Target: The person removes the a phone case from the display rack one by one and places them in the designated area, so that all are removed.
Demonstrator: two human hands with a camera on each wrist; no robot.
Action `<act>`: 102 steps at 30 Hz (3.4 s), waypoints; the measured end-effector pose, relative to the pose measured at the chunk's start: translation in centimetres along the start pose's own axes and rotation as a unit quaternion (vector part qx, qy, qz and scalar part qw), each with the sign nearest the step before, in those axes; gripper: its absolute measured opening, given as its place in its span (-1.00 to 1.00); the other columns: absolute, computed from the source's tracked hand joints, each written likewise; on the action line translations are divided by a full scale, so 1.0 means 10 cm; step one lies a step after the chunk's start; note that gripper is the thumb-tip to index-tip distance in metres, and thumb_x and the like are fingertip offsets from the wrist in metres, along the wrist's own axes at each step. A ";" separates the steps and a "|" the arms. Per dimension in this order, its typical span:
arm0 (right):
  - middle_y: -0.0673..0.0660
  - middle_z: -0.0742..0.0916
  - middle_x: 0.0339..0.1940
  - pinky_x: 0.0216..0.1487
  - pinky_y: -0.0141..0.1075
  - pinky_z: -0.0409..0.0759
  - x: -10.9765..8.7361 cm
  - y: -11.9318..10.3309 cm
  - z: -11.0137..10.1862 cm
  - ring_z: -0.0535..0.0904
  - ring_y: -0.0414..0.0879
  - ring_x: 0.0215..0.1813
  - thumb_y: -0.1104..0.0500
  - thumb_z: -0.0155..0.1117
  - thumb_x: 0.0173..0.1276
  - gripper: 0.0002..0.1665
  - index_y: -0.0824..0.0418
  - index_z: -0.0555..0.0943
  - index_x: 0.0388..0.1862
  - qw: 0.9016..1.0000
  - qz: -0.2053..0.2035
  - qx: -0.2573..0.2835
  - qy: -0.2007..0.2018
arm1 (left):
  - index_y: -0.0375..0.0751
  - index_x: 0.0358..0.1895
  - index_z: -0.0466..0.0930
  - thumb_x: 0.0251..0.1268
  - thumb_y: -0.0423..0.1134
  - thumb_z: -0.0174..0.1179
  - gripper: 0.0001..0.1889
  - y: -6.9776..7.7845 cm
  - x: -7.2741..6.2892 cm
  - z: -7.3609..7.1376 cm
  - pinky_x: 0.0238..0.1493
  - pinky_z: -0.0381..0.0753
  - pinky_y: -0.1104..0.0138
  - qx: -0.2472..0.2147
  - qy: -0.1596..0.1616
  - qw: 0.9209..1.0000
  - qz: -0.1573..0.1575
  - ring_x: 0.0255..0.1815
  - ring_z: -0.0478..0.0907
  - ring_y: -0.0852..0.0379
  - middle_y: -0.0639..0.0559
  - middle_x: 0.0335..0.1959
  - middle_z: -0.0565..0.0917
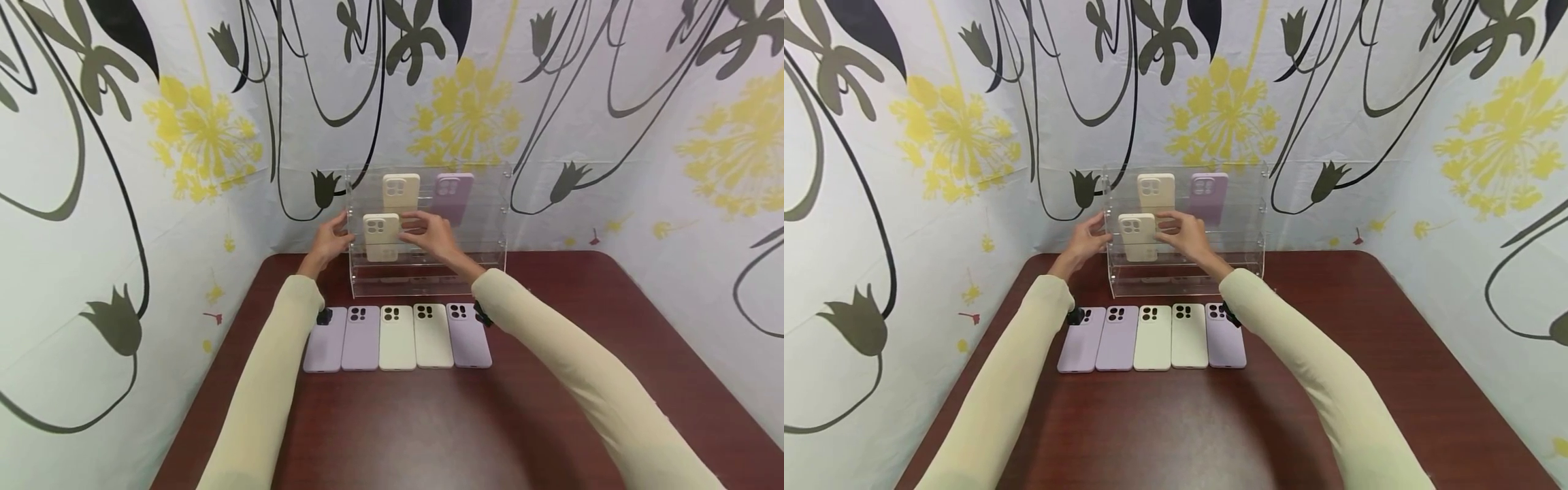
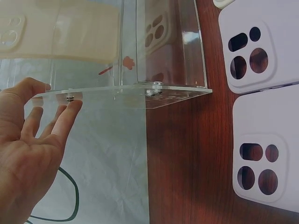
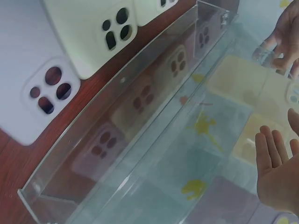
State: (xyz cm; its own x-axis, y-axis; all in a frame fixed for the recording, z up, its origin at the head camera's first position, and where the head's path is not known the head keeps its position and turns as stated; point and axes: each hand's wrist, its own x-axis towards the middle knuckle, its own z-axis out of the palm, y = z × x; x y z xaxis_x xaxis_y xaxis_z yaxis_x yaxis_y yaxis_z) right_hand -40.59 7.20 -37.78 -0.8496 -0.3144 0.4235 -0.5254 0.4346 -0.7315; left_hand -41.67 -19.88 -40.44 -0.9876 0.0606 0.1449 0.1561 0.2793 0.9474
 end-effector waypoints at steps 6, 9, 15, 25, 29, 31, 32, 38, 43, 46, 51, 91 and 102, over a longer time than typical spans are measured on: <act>0.32 0.77 0.11 0.06 -0.11 0.74 0.06 -0.04 0.17 0.78 0.16 0.05 0.27 0.53 0.32 -0.40 0.32 0.61 0.33 1.000 0.008 -0.005 0.016 | 0.02 0.67 0.13 0.46 -0.49 0.16 -0.21 -0.01 0.02 0.00 0.20 0.62 -0.09 -0.003 0.002 1.000 0.005 0.47 0.43 -0.19 -0.16 0.61 0.27; 0.29 0.78 0.09 0.05 -0.07 0.75 0.07 -0.04 0.22 0.79 0.14 0.04 0.25 0.51 0.34 -0.46 0.29 0.65 0.29 0.999 0.006 -0.016 0.029 | -0.01 0.66 0.14 0.44 -0.52 0.16 -0.21 -0.02 0.03 0.02 0.20 0.63 -0.09 -0.013 0.004 1.000 0.006 0.47 0.42 -0.24 -0.18 0.60 0.28; 0.28 0.82 -0.02 0.04 -0.01 0.74 0.06 -0.04 0.24 0.80 0.12 0.00 0.26 0.48 0.37 -0.60 0.27 0.72 0.17 0.999 -0.001 -0.022 0.045 | -0.03 0.66 0.15 0.42 -0.54 0.17 -0.20 0.01 0.03 0.04 0.20 0.63 -0.09 -0.014 0.006 1.000 0.007 0.48 0.40 -0.28 -0.21 0.60 0.27; 0.32 0.81 -0.01 0.03 -0.03 0.75 0.09 -0.11 0.10 0.80 0.13 0.00 0.30 0.44 0.40 -0.61 0.31 0.70 0.19 0.999 -0.017 -0.013 0.049 | -0.02 0.67 0.13 0.43 -0.53 0.15 -0.20 0.03 0.02 0.03 0.24 0.60 -0.10 -0.027 -0.002 1.000 -0.001 0.51 0.36 -0.27 -0.21 0.62 0.24; 0.30 0.81 0.00 0.01 -0.05 0.76 0.10 -0.16 -0.01 0.80 0.11 0.00 0.27 0.45 0.39 -0.60 0.28 0.71 0.19 0.998 -0.028 -0.024 0.055 | 0.00 0.67 0.13 0.43 -0.52 0.15 -0.20 0.04 0.02 0.03 0.27 0.56 -0.15 -0.029 -0.001 1.000 -0.003 0.52 0.35 -0.27 -0.22 0.63 0.22; 0.29 0.81 -0.01 -0.02 -0.05 0.77 0.09 -0.19 -0.07 0.80 0.11 -0.01 0.26 0.47 0.38 -0.60 0.27 0.71 0.19 0.997 -0.033 -0.029 0.059 | 0.00 0.67 0.13 0.43 -0.52 0.15 -0.20 0.04 0.01 0.03 0.27 0.56 -0.16 -0.027 0.001 1.000 -0.005 0.52 0.35 -0.26 -0.21 0.63 0.22; 0.28 0.81 -0.01 -0.03 -0.05 0.77 0.09 -0.21 -0.09 0.80 0.11 -0.01 0.26 0.47 0.38 -0.60 0.27 0.71 0.18 0.997 -0.034 -0.030 0.060 | 0.00 0.67 0.13 0.44 -0.51 0.15 -0.20 0.04 0.01 0.03 0.27 0.56 -0.15 -0.023 0.002 1.000 -0.006 0.52 0.35 -0.25 -0.19 0.63 0.23; 0.28 0.81 0.00 -0.03 -0.05 0.77 0.08 -0.27 -0.23 0.80 0.12 0.00 0.24 0.48 0.38 -0.61 0.29 0.72 0.16 0.997 -0.036 -0.029 0.060 | 0.03 0.67 0.12 0.45 -0.52 0.15 -0.20 0.03 0.00 0.03 0.27 0.58 -0.11 -0.026 0.000 1.000 -0.008 0.50 0.38 -0.23 -0.13 0.62 0.24; 0.29 0.81 0.01 -0.06 -0.05 0.77 0.05 -0.28 -0.34 0.80 0.13 0.00 0.22 0.49 0.37 -0.58 0.29 0.71 0.19 0.997 -0.035 -0.044 0.061 | 0.03 0.67 0.09 0.46 -0.54 0.12 -0.20 0.01 0.00 0.04 0.29 0.55 -0.14 -0.038 -0.007 0.999 -0.008 0.53 0.33 -0.25 -0.14 0.64 0.20; 0.30 0.81 0.02 -0.08 -0.05 0.78 0.02 -0.29 -0.41 0.80 0.14 0.01 0.23 0.47 0.38 -0.58 0.29 0.70 0.20 0.997 -0.036 -0.034 0.057 | 0.04 0.68 0.08 0.47 -0.53 0.11 -0.20 0.01 0.00 0.04 0.24 0.58 -0.11 -0.039 -0.010 0.999 -0.009 0.54 0.31 -0.24 -0.12 0.64 0.19; 0.31 0.80 0.03 0.00 -0.06 0.76 -0.01 -0.30 -0.52 0.79 0.15 0.03 0.27 0.45 0.40 -0.60 0.30 0.69 0.19 0.998 -0.036 -0.017 0.057 | 0.03 0.67 0.10 0.46 -0.52 0.13 -0.20 0.02 -0.01 0.04 0.01 0.67 0.13 -0.035 -0.011 0.999 -0.006 0.53 0.34 -0.23 -0.12 0.64 0.21; 0.46 0.71 0.17 -0.11 -0.17 0.79 -0.58 0.23 -1.29 0.74 0.30 0.07 0.37 0.42 0.39 -0.38 0.27 0.55 0.42 0.999 0.017 -0.049 0.001 | 0.08 0.67 0.11 0.47 -0.52 0.13 -0.20 0.05 -0.02 0.04 0.30 0.55 -0.13 -0.037 -0.007 0.999 -0.008 0.52 0.34 -0.24 -0.14 0.63 0.22; 0.44 0.75 0.08 -0.12 -0.05 0.79 -0.83 0.47 -1.43 0.76 0.28 0.05 0.36 0.44 0.38 -0.40 0.24 0.58 0.39 0.996 0.044 -0.073 0.005 | 0.11 0.66 0.15 0.46 -0.52 0.14 -0.20 -0.02 0.00 0.04 0.13 0.70 0.13 -0.036 -0.006 0.999 -0.019 0.50 0.39 -0.16 -0.05 0.62 0.26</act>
State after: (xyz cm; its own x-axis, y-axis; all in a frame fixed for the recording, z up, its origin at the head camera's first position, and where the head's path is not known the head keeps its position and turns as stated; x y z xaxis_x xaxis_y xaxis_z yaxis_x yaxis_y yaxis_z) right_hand -36.64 23.93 -37.11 -0.8928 -0.2619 0.3665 -0.4492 0.5790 -0.6804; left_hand -41.67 -19.50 -40.76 -0.9925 0.0630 0.1051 0.1162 0.2117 0.9704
